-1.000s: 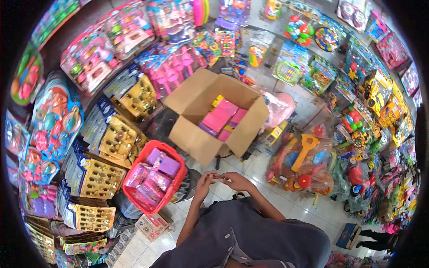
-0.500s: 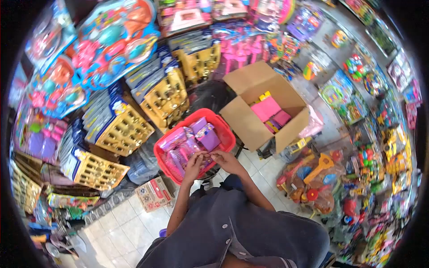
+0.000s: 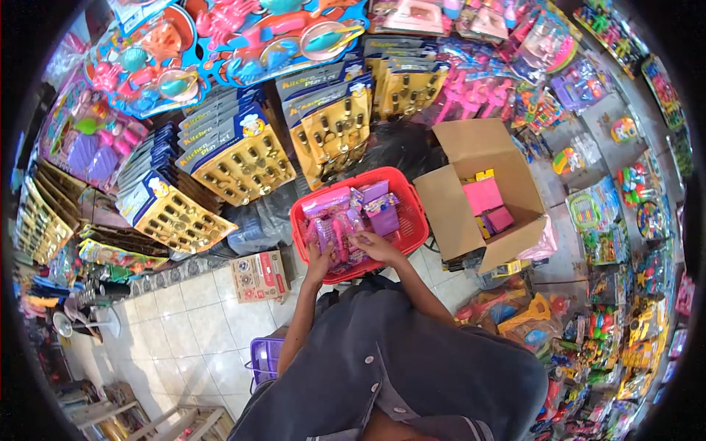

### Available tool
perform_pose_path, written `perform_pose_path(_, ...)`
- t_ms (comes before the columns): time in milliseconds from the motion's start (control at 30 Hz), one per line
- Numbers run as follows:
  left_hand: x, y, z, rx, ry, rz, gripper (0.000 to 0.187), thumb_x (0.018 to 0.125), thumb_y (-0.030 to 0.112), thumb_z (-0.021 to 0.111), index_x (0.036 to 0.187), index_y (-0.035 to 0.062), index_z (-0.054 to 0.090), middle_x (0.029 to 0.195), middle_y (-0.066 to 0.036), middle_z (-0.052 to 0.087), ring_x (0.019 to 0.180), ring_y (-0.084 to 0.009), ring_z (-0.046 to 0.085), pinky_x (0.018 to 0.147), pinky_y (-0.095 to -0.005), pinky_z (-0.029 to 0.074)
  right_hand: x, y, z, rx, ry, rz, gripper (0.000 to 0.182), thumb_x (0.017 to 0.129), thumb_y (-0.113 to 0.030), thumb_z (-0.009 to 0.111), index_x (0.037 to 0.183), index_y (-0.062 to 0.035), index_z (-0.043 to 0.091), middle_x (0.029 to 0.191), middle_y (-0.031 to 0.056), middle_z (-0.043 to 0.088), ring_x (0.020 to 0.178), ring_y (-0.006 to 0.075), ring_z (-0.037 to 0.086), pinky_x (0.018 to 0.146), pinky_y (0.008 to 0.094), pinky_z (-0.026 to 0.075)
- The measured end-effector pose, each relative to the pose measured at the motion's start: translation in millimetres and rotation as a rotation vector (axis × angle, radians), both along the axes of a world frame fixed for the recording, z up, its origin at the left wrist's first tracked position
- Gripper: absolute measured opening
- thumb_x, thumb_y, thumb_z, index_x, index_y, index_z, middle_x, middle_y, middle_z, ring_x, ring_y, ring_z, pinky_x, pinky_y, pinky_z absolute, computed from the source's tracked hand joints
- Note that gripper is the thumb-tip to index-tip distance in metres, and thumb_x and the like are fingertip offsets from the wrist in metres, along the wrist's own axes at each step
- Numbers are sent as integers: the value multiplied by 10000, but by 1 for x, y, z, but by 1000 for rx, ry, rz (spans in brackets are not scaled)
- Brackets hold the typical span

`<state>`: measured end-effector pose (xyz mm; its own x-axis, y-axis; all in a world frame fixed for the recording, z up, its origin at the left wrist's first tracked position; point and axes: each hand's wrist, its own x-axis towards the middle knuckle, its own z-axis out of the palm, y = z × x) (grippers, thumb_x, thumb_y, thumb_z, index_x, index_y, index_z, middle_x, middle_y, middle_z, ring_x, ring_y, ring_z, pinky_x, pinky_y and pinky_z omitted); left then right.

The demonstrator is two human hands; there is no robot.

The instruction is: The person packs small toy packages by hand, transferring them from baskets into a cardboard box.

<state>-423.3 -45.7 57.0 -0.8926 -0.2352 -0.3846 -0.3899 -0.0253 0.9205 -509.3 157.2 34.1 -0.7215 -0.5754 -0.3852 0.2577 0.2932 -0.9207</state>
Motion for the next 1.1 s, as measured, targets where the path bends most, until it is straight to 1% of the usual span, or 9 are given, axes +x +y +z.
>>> perform_pose_path(133,-8,7,-36,118,-88,67,855,949,349,628,1505,-21,95,1505,-207,170,1424,-322,227,1170,-390,238,-23,-12,-21,-32,-113,-57,361,1022,-293,567,1221,5,613,1113,69,667,1015,159,619,887,317,496)
perform_pose_path(167,-11,8,-61,90,-91,76,915,937,352,640,1508,-31,36,1515,-218,129,1431,-336,201,1176,-394,226,-40,-11,-83,-102,-134,-10,535,979,-382,628,1317,25,545,1284,174,566,1026,229,650,736,349,566)
perform_pose_path(267,-18,11,-79,-24,-98,104,1107,902,363,678,1517,-59,-141,1544,-252,5,1452,-378,124,1194,-408,190,-56,-10,-67,130,-51,-6,380,983,-356,617,1168,-25,619,1077,76,653,972,160,595,865,311,480)
perform_pose_path(367,-28,14,-59,-114,-138,105,1147,895,387,682,1501,-88,-168,1566,-285,-100,1482,-408,25,1210,-396,143,-66,-9,-119,283,26,-124,458,956,-411,641,1213,-36,593,1155,89,629,1061,176,567,920,338,459)
perform_pose_path(600,-33,43,-67,-311,-41,11,1173,895,425,685,1483,-123,-170,1571,-315,-214,1500,-410,-100,1207,-386,175,-75,-6,-138,-15,-195,-141,585,931,-391,682,1372,-51,503,1262,91,586,1173,208,527,1008,361,426)
perform_pose_path(733,-41,44,-66,-237,-66,-169,1076,891,486,675,1510,-128,45,1555,-347,88,1443,-412,249,1129,-443,335,-83,0,-133,18,-138,-27,600,914,-351,713,1385,-47,499,1272,101,593,1171,219,544,1003,362,443)
perform_pose_path(867,-53,30,-127,-242,-107,-231,992,884,489,681,1497,-109,180,1463,-313,334,1376,-403,351,1128,-444,331,-85,8,-122,200,26,110,611,878,-318,761,1364,-38,518,1270,104,607,1102,220,586,935,364,489)
perform_pose_path(933,-52,26,-166,-247,-121,-180,977,879,492,685,1493,-99,207,1407,-291,437,1367,-404,370,1138,-436,319,-89,10,-182,237,-89,24,637,846,-316,794,1344,-38,512,1226,114,624,1073,216,596,901,368,503)
perform_pose_path(1100,-45,36,-126,-137,-144,-88,1035,864,492,713,1525,-77,157,1424,-281,458,1364,-383,410,1139,-420,329,-80,9,-142,398,-64,4,719,782,-311,857,1316,-39,459,1138,133,634,1045,206,606,870,366,514)
